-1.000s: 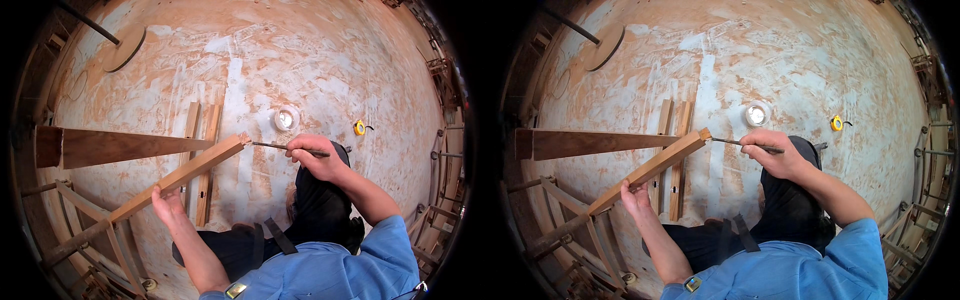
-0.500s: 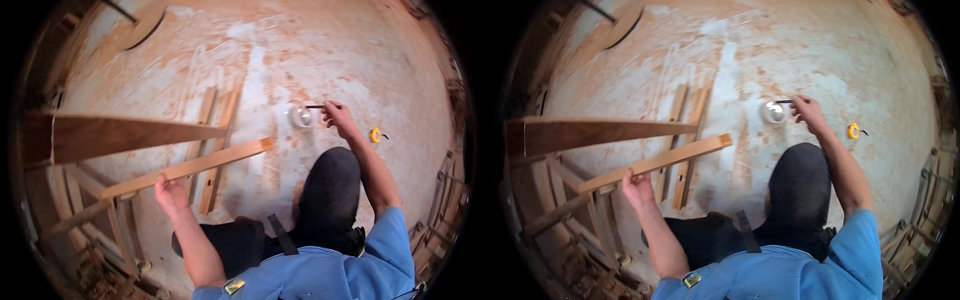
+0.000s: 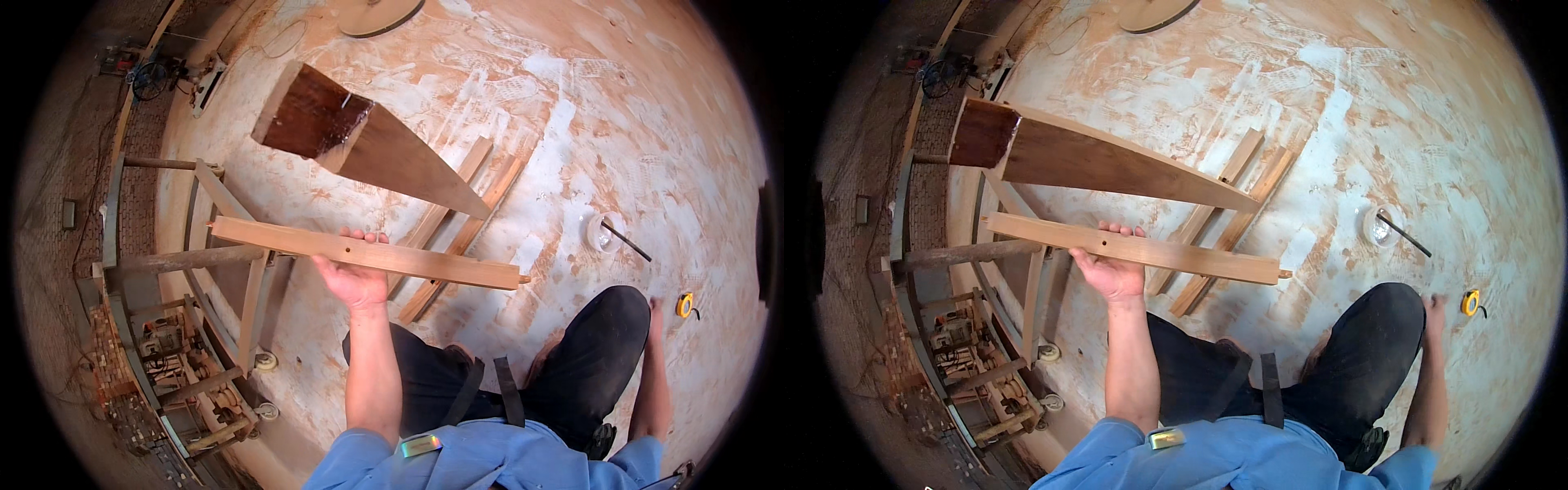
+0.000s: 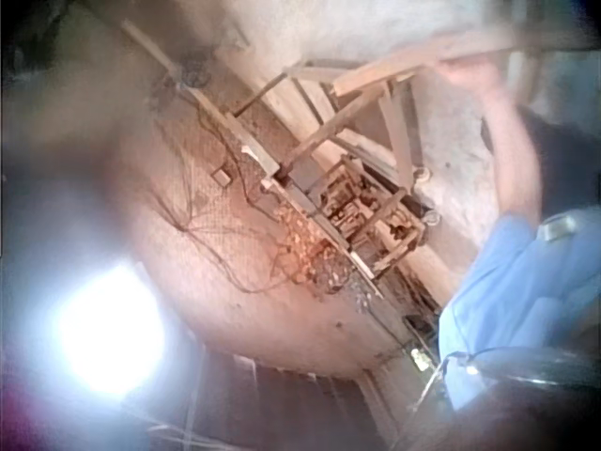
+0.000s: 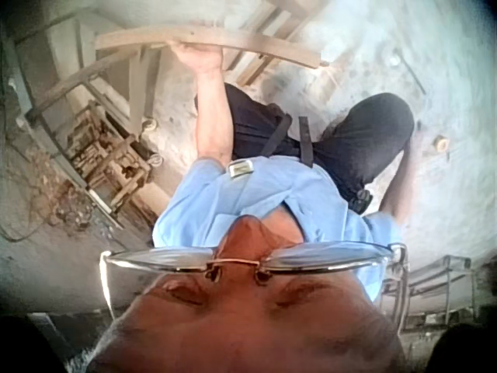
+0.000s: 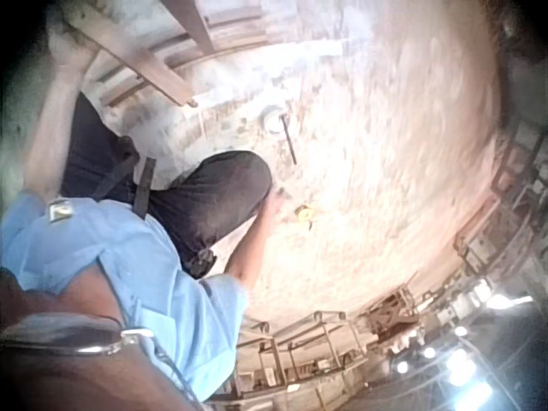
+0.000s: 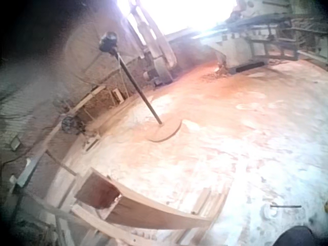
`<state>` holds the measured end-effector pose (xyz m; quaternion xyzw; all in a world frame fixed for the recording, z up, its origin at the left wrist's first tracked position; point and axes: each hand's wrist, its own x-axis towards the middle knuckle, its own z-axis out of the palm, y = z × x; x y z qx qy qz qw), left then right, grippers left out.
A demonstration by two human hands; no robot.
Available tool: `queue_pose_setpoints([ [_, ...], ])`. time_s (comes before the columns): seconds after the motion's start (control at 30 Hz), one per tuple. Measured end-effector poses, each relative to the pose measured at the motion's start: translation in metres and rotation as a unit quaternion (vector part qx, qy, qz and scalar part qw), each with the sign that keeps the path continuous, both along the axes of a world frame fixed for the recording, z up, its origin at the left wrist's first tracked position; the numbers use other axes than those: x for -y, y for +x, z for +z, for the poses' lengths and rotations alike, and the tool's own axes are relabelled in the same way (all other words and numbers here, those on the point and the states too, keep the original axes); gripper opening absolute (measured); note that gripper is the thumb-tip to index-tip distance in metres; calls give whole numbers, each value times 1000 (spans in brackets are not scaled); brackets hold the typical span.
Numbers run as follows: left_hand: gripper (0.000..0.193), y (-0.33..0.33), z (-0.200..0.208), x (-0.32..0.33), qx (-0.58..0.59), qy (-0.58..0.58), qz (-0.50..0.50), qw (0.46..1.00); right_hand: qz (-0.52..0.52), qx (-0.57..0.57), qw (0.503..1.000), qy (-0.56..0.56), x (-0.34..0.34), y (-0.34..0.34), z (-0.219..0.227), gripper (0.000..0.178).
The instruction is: The person assembles a wooden frame by applying glue to mortise joints and tapping pieces together with a hammer. They then measure the assembled frame with a tape measure to verify dimensions.
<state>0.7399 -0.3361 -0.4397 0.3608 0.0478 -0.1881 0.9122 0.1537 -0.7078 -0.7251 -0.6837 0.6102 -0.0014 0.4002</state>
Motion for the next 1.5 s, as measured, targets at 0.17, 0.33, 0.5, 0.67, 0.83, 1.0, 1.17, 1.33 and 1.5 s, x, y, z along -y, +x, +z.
queue_pose_setpoints([
  [0.17, 61, 6, -29, -5, 29, -45, 46, 998, -187, 136, 972, 51, -20, -278, -88, 55],
  [0.33, 52, -12, 76, -53, 195, 194, 75, 959, 11, -262, 961, -82, -132, -32, -27, 46],
  [0.5, 48, -8, 49, -29, 219, 179, 58, 957, -79, -277, 957, 27, -65, -137, -42, 42],
  [0.67, 33, -31, 54, -16, 276, 253, 106, 921, 32, -367, 917, 153, -66, -85, -2, 32],
  [0.83, 35, -46, 28, -36, 273, 245, 188, 911, 11, -344, 906, 246, -57, -57, 18, 28],
  [1.0, 34, -52, 17, -38, 261, 267, 237, 897, -13, -312, 912, 266, -59, -43, 32, 24],
  [1.17, 33, -51, -6, -43, 270, 264, 219, 900, -16, -283, 914, 291, -55, -65, 15, 24],
  [1.33, 30, -51, -14, -45, 237, 270, 224, 906, -26, -250, 946, 207, -66, -64, 23, 28],
  [1.5, 30, -43, -19, -59, 235, 265, 236, 905, -42, -200, 950, 235, -67, -61, 44, 32],
])
